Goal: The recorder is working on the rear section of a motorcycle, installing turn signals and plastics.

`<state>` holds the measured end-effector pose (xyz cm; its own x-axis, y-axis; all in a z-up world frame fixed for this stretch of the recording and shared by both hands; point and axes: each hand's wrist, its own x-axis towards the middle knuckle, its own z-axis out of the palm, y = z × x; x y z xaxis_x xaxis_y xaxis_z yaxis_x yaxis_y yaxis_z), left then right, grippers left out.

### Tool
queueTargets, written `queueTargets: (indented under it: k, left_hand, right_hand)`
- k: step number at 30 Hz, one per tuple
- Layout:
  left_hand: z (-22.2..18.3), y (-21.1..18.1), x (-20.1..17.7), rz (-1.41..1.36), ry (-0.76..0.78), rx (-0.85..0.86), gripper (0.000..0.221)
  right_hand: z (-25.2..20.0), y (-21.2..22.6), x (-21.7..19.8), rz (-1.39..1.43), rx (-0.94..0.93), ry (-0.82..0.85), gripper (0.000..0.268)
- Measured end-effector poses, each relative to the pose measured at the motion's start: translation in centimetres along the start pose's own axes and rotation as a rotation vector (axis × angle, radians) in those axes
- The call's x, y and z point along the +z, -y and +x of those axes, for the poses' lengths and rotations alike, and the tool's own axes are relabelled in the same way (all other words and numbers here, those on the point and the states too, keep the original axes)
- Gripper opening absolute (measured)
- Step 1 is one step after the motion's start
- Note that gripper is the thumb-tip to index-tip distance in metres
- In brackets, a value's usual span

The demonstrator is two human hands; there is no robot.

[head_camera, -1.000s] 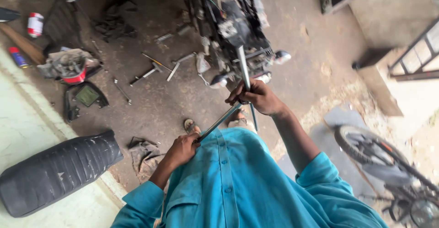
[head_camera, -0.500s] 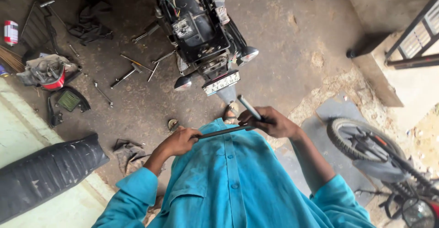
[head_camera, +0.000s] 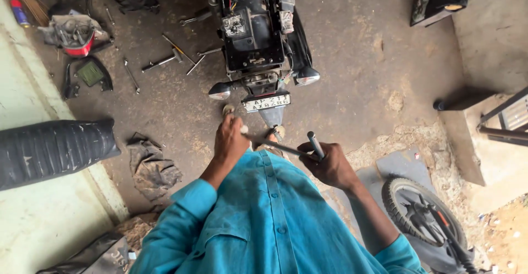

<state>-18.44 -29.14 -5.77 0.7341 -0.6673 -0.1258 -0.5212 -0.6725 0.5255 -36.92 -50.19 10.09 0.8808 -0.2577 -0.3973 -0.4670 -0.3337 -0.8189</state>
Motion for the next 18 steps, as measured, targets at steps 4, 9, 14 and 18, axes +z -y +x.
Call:
queueTargets:
  k: [4, 9, 14, 18]
  left_hand:
    - [6.2, -0.7, 2.2, -0.286, -0.142, 0.006, 0.046]
    - [13.8, -2.6, 6.3, -0.524, -0.15, 0.028, 0.062]
    - [18.2, -3.5, 9.4, -0.953, -0.23, -0.029, 0.078]
    - [20.4, -3.1, 11.4, -0.942, -0.271, -0.093, 0.07]
  right_hand:
    - [2.7, 3.7, -2.7, -0.213, 0.03, -0.111, 0.017]
    - [8.0, 8.9, -5.3, -0.506, -0.116, -0.191, 0.019]
    - [14.4, 10.7, -6.2, -0.71, -0.037, -0.158, 0.016]
    - [17.7, 10.3, -5.3, -0.743, 0.029, -0.126, 0.014]
